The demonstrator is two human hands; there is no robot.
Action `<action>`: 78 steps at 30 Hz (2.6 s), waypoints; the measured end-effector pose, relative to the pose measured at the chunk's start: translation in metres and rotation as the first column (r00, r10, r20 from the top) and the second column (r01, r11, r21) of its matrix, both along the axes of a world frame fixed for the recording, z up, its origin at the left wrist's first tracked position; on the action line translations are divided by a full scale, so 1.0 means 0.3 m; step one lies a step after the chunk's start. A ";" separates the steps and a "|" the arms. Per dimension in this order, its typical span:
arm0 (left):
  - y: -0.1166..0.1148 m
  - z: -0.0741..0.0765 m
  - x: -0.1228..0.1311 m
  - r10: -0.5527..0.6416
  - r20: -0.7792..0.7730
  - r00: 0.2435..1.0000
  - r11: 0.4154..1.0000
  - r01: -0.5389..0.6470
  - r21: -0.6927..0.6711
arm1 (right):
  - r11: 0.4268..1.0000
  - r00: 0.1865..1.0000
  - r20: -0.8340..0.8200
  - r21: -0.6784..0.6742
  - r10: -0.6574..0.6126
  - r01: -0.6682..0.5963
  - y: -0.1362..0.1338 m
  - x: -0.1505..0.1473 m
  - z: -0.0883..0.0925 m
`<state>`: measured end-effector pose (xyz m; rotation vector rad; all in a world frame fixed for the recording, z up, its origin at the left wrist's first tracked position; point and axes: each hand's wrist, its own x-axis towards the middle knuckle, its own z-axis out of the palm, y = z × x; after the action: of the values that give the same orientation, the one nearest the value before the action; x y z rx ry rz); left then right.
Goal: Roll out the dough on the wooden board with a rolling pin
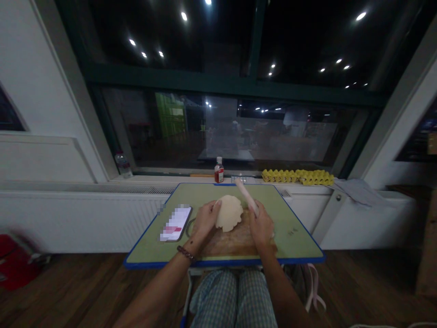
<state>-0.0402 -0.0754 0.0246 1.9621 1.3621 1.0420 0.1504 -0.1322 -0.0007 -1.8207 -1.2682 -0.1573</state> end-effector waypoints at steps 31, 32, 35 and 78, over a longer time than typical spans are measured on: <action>-0.104 0.001 -0.025 -0.275 -0.316 0.908 0.927 0.337 0.162 | 0.822 0.755 0.370 -0.420 0.541 -0.384 0.043 -0.012 -0.025; -0.068 -0.002 -0.019 -0.157 -0.312 0.937 0.942 0.237 0.237 | 0.806 0.731 0.373 -0.427 0.571 -0.411 0.041 -0.012 -0.017; 0.046 -0.040 0.002 0.073 -0.445 0.892 0.942 0.085 0.324 | 0.788 0.692 0.391 -0.413 0.606 -0.457 0.041 -0.004 0.017; -0.008 -0.104 -0.002 0.144 -0.704 0.695 0.934 0.138 0.328 | 0.972 0.805 0.562 -0.227 0.188 -0.068 -0.025 -0.040 -0.102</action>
<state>-0.0407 -0.0779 -0.0066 2.8450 1.6329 0.5217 0.1384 -0.1398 -0.0314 -1.9145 -1.8892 -0.5698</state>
